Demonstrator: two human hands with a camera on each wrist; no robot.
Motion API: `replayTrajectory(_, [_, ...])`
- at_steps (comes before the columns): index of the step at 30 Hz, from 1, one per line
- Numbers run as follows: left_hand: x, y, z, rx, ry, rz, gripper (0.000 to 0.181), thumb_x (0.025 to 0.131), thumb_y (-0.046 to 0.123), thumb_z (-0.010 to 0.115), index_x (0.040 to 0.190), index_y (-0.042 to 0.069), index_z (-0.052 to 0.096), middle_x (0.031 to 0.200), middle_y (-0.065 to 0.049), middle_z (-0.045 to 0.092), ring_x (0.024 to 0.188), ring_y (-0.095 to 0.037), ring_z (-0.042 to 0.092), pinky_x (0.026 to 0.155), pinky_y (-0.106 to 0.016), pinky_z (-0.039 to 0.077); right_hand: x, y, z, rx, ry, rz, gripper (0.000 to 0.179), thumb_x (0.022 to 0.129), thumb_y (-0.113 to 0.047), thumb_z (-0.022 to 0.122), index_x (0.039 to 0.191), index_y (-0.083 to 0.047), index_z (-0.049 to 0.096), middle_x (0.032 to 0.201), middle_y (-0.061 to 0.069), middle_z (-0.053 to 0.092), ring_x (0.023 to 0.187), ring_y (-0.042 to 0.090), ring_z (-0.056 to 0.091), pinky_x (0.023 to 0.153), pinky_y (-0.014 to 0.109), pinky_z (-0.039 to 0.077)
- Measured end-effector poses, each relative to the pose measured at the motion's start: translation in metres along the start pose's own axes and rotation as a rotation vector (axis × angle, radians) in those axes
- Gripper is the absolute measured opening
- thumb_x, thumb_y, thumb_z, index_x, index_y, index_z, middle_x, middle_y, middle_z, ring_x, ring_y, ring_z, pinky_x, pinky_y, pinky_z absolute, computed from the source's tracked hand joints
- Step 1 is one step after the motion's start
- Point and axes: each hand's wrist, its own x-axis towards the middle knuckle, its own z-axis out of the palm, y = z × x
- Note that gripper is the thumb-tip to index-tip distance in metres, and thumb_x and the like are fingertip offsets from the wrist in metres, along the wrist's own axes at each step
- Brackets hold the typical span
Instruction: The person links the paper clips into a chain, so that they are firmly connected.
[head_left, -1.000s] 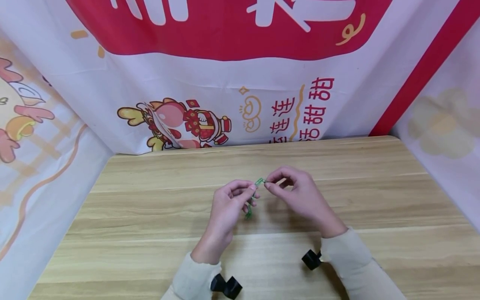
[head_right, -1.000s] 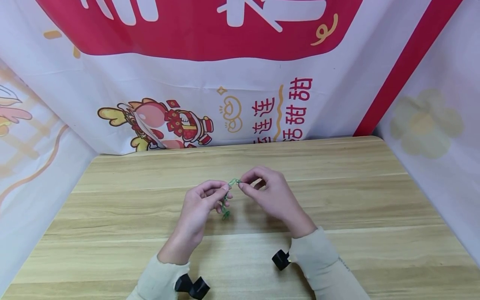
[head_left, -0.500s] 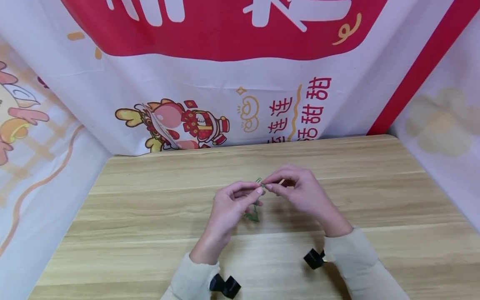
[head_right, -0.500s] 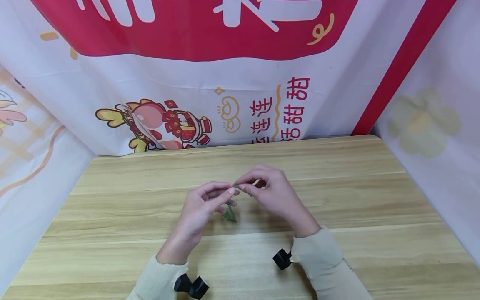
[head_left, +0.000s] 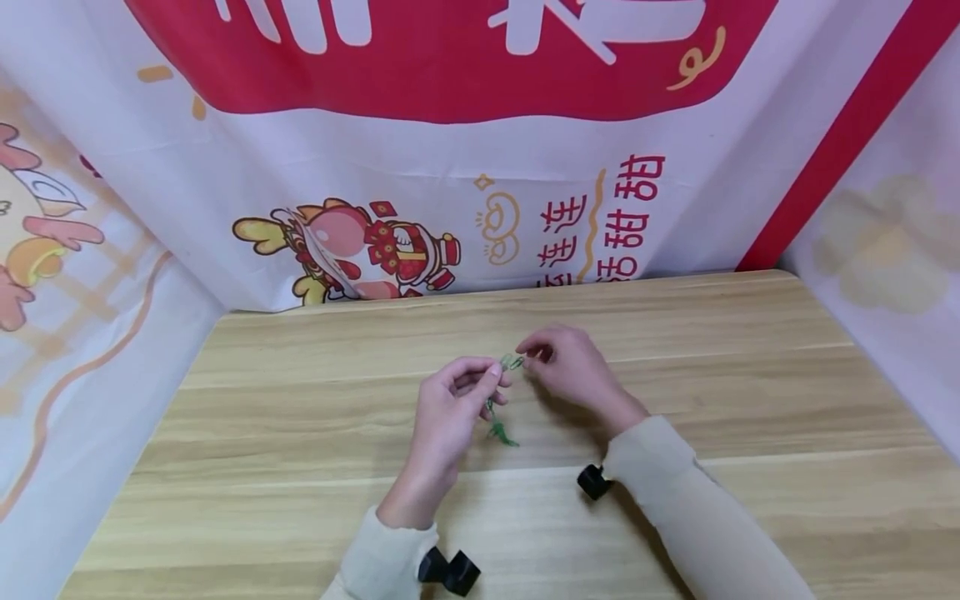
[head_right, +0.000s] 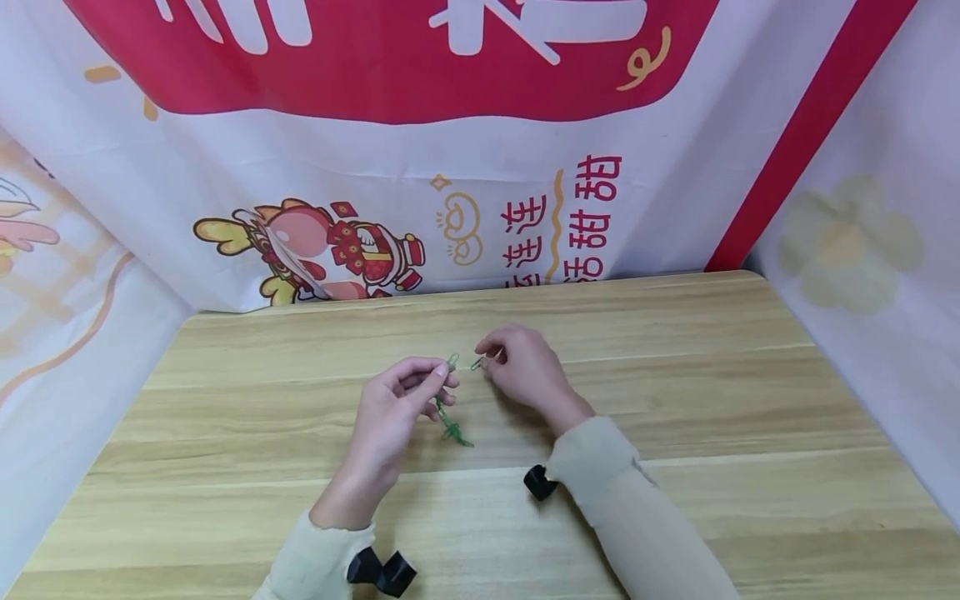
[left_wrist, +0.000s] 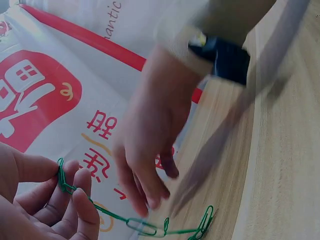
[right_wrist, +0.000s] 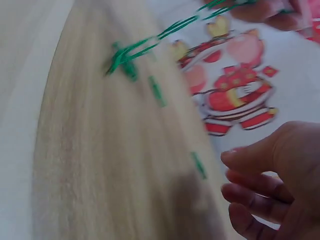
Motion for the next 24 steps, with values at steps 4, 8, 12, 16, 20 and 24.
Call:
replayTrajectory(4, [0.000, 0.001, -0.001, -0.016, 0.003, -0.002, 0.016, 0.105, 0.015, 0.069, 0.118, 0.005, 0.074, 0.106, -0.010, 0.079, 0.086, -0.016, 0.072, 0.071, -0.024, 0.056, 0.018, 0.002, 0.011, -0.181, -0.062, 0.032, 0.025, 0.094, -0.014, 0.080, 0.120, -0.013, 0.079, 0.115, 0.007, 0.072, 0.104, 0.024, 0.067, 0.093, 0.045, 0.058])
replayTrajectory(8, [0.000, 0.002, -0.001, -0.040, 0.002, -0.007, 0.015, 0.105, 0.014, 0.070, 0.116, 0.006, 0.074, 0.107, -0.012, 0.079, 0.085, -0.016, 0.071, 0.069, -0.023, 0.055, 0.026, 0.002, 0.013, -0.260, -0.106, 0.034, 0.012, 0.094, -0.014, 0.080, 0.105, -0.012, 0.078, 0.108, 0.008, 0.068, 0.100, 0.025, 0.062, 0.091, 0.043, 0.055])
replayTrajectory(12, [0.001, 0.002, -0.001, -0.046, -0.003, -0.014, 0.015, 0.105, 0.015, 0.070, 0.116, 0.006, 0.074, 0.112, -0.017, 0.078, 0.084, -0.015, 0.071, 0.068, -0.022, 0.055, 0.026, 0.001, 0.010, -0.244, -0.160, 0.034, 0.008, 0.094, -0.012, 0.079, 0.090, -0.012, 0.073, 0.098, 0.007, 0.065, 0.092, 0.022, 0.059, 0.083, 0.037, 0.053])
replayTrajectory(16, [0.001, 0.001, -0.001, -0.046, -0.006, -0.022, 0.015, 0.105, 0.016, 0.069, 0.117, 0.007, 0.074, 0.111, -0.014, 0.078, 0.084, -0.015, 0.071, 0.068, -0.022, 0.054, 0.019, 0.002, 0.007, -0.217, -0.215, 0.009, 0.010, 0.098, -0.013, 0.076, 0.091, -0.012, 0.069, 0.096, 0.006, 0.063, 0.089, 0.021, 0.058, 0.080, 0.035, 0.051])
replayTrajectory(20, [0.001, 0.001, -0.002, -0.051, -0.004, -0.023, 0.015, 0.105, 0.015, 0.070, 0.117, 0.006, 0.074, 0.107, -0.010, 0.079, 0.084, -0.015, 0.070, 0.067, -0.022, 0.054, 0.008, 0.005, 0.005, -0.179, -0.201, -0.030, 0.010, 0.101, -0.014, 0.074, 0.095, -0.014, 0.067, 0.099, 0.006, 0.061, 0.091, 0.021, 0.057, 0.082, 0.036, 0.051])
replayTrajectory(24, [0.001, 0.001, -0.001, -0.051, -0.005, -0.028, 0.015, 0.105, 0.016, 0.070, 0.116, 0.007, 0.074, 0.103, -0.005, 0.079, 0.084, -0.015, 0.070, 0.067, -0.022, 0.054, -0.004, 0.007, 0.005, -0.137, -0.121, -0.043, 0.009, 0.101, -0.014, 0.074, 0.096, -0.017, 0.067, 0.101, 0.004, 0.062, 0.090, 0.020, 0.059, 0.082, 0.036, 0.052])
